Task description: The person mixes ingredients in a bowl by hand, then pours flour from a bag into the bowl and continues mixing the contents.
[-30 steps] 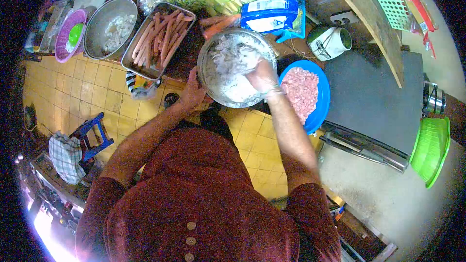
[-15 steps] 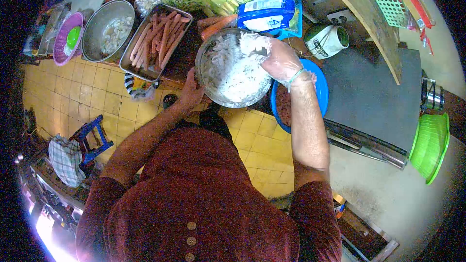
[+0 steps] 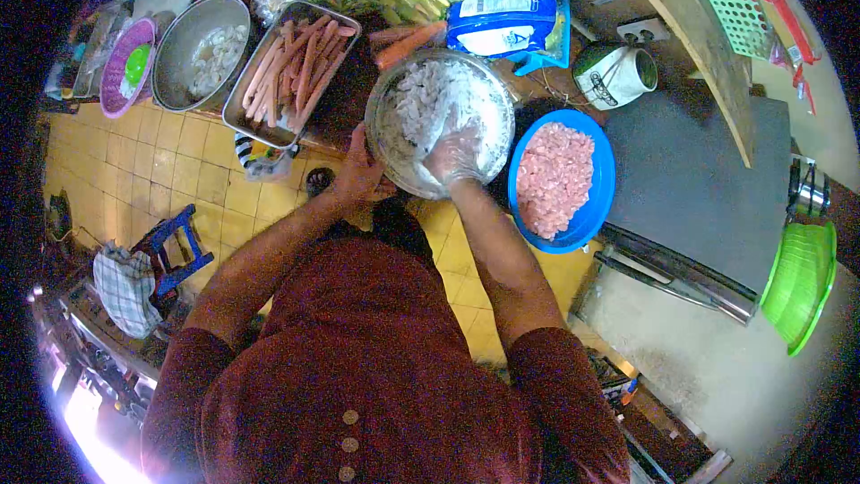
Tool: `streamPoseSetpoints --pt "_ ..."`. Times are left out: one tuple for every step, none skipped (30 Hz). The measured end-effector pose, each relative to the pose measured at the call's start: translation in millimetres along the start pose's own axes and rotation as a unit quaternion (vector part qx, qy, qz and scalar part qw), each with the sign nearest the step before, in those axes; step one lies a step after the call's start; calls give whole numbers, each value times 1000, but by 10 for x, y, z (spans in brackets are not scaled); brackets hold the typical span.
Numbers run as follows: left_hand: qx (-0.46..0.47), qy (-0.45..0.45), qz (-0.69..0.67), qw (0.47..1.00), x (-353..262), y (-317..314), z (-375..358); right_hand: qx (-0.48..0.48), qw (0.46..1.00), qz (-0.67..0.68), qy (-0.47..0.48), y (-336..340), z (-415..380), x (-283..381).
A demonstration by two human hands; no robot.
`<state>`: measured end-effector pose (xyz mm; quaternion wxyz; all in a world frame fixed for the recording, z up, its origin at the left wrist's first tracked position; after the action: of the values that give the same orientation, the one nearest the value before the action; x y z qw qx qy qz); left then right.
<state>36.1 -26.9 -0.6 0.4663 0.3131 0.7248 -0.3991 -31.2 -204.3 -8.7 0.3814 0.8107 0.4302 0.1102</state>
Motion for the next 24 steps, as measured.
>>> streamPoseSetpoints --pt "5 39 -52 998 -70 5 -7 -24 999 15 -31 14 41 46" --pt "12 80 -104 991 -110 -8 -37 -21 999 18 -32 1 58 53" --pt "13 81 -103 991 -185 -25 -39 -64 996 60 -5 40 76 53" --pt "-2 86 -82 993 -253 -40 -25 -109 989 100 22 92 93 35" --pt "-14 92 -62 994 -277 -54 -26 -109 989 101 19 33 149 -19" --pt "-13 89 -61 994 -238 -55 -10 -122 967 219 54 -20 222 -75" --pt "-25 82 -56 995 -141 -36 12 -132 929 333 91 -89 319 -140" --pt "-37 78 -51 995 -123 -28 2 -138 877 442 126 -87 321 -191" --pt "-38 75 -52 995 -105 -25 -3 -139 878 440 128 -51 324 -301" --pt "-46 65 -39 996 -134 -33 -14 -62 809 547 205 44 272 -406" --pt "-53 57 -28 997 -157 -41 -32 20 718 639 275 147 171 -501" --pt "-55 57 -31 996 -181 -34 -43 67 699 675 225 266 15 -606" --pt "-41 75 -40 996 -204 -30 -40 99 659 703 249 537 -261 -584" --pt "-27 94 -48 994 -208 -27 -34 137 642 701 277 614 -308 -684" --pt "-28 93 -50 994 -36 32 11 173 624 698 305 684 -346 -755" --pt "-43 34 107 993 223 134 85 173 625 697 306 819 -448 -733" --pt "-56 -26 260 964 342 167 114 144 692 647 287 1000 -594 -715" --pt "-56 -27 259 964 164 107 72 113 754 590 265 1135 -685 -712" --pt "-49 22 115 992 -147 8 -8 112 755 589 265 1194 -692 -713" --pt "-41 70 -31 996 -329 -56 -63 90 782 555 268 1252 -680 -720" --pt "-41 70 -32 996 -387 -49 -74 68 808 520 270 1317 -691 -716" --pt "-30 90 -50 994 -408 -48 -76 69 822 491 281 1450 -779 -678" --pt "-19 109 -68 991 -403 -46 -71 69 822 491 281 1549 -837 -665" --pt "-18 109 -69 991 -224 -6 -30 55 848 440 289 1642 -893 -656"
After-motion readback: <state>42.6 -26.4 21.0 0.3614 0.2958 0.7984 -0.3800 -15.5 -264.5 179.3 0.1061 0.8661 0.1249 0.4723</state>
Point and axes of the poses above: each hand's wrist, its own z-axis towards the middle knuckle, its own y-axis out of the back of the hand, x = y × z, the point moved 3 cm from there along z, towards the middle knuckle, and after that the axes turned 15 degrees about x, right-handed, at the moved point
